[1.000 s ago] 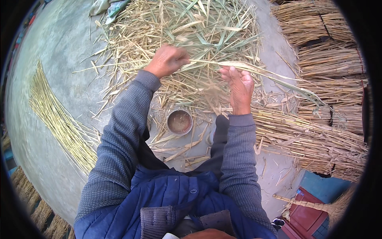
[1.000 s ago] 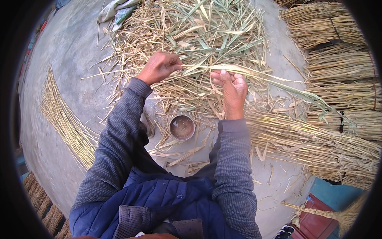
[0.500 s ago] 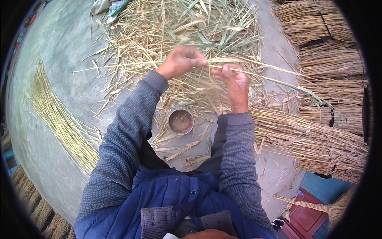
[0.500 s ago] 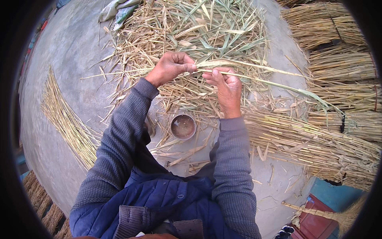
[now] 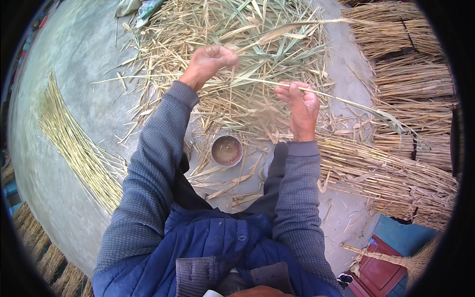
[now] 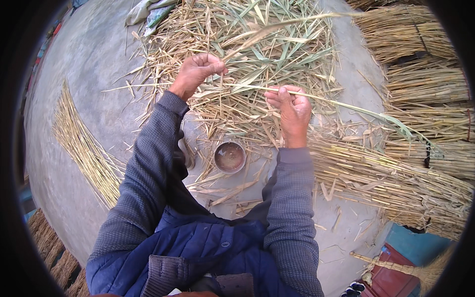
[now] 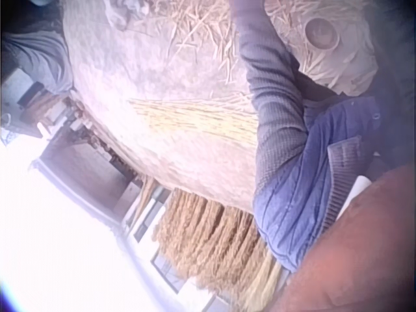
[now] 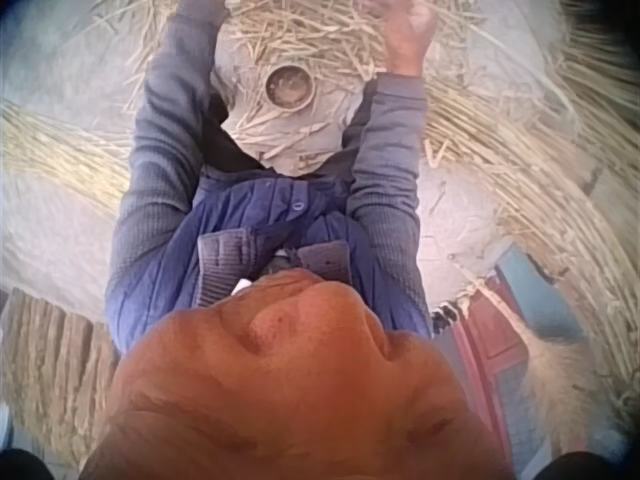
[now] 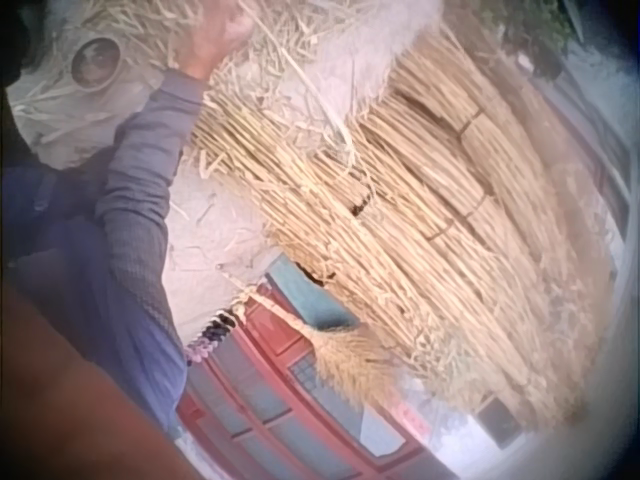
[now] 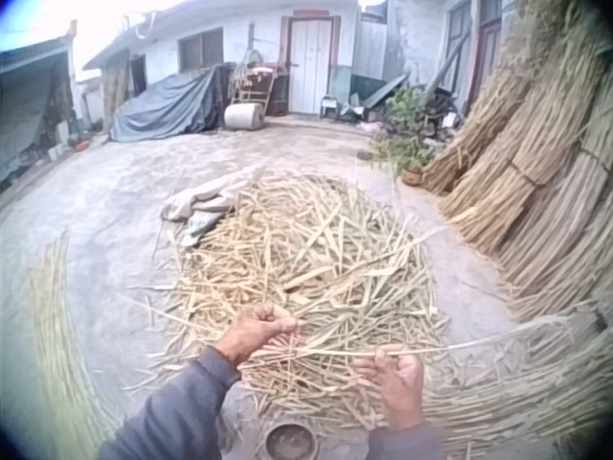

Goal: The person sits on the floor and repeatedly picks up dried plant stems, strips off the outer layers by hand, and places the cleaned stems into a pile. The process is continuous and repetitive, with the person handling each stem individually.

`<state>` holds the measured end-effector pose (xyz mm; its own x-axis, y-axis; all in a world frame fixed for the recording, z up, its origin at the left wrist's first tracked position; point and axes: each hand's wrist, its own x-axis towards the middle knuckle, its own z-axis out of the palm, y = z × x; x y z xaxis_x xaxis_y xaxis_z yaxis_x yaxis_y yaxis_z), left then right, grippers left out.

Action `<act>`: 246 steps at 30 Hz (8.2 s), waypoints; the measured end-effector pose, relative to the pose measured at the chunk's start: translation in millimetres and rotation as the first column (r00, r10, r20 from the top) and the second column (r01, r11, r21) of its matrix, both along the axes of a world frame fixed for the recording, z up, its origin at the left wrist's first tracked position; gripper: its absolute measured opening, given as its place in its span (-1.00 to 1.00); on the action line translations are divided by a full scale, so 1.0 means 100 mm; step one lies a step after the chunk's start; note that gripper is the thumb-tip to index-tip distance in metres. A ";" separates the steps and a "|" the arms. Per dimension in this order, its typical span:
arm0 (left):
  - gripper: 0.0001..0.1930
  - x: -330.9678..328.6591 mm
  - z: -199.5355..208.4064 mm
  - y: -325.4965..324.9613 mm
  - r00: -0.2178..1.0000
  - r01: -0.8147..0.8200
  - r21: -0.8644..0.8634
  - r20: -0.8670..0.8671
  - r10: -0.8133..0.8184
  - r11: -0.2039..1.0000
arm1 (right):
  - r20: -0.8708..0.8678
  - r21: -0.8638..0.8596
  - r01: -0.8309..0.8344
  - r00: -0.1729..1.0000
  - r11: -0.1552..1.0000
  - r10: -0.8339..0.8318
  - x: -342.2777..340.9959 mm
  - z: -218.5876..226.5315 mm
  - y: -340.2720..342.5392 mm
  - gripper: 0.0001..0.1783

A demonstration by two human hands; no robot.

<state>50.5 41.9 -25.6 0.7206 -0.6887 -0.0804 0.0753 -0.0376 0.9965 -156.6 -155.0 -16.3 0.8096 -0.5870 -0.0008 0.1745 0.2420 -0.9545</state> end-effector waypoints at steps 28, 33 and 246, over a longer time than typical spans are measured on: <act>-0.84 -0.19 0.29 -0.07 0.555 -0.077 0.545 0.719 -0.418 0.835 | -0.148 0.178 0.278 0.956 0.944 -0.253 -0.06 0.04 -0.10 -0.61; -0.73 -0.47 0.13 -0.32 0.818 0.201 0.155 0.516 -0.253 0.967 | -0.119 0.084 0.012 0.993 0.996 -0.002 0.04 -0.01 0.09 -0.61; -0.92 -1.70 0.32 3.90 0.317 -0.448 0.716 0.687 -0.653 0.535 | -0.255 -0.430 -0.137 0.967 0.892 0.026 -0.80 -0.03 -0.69 -0.36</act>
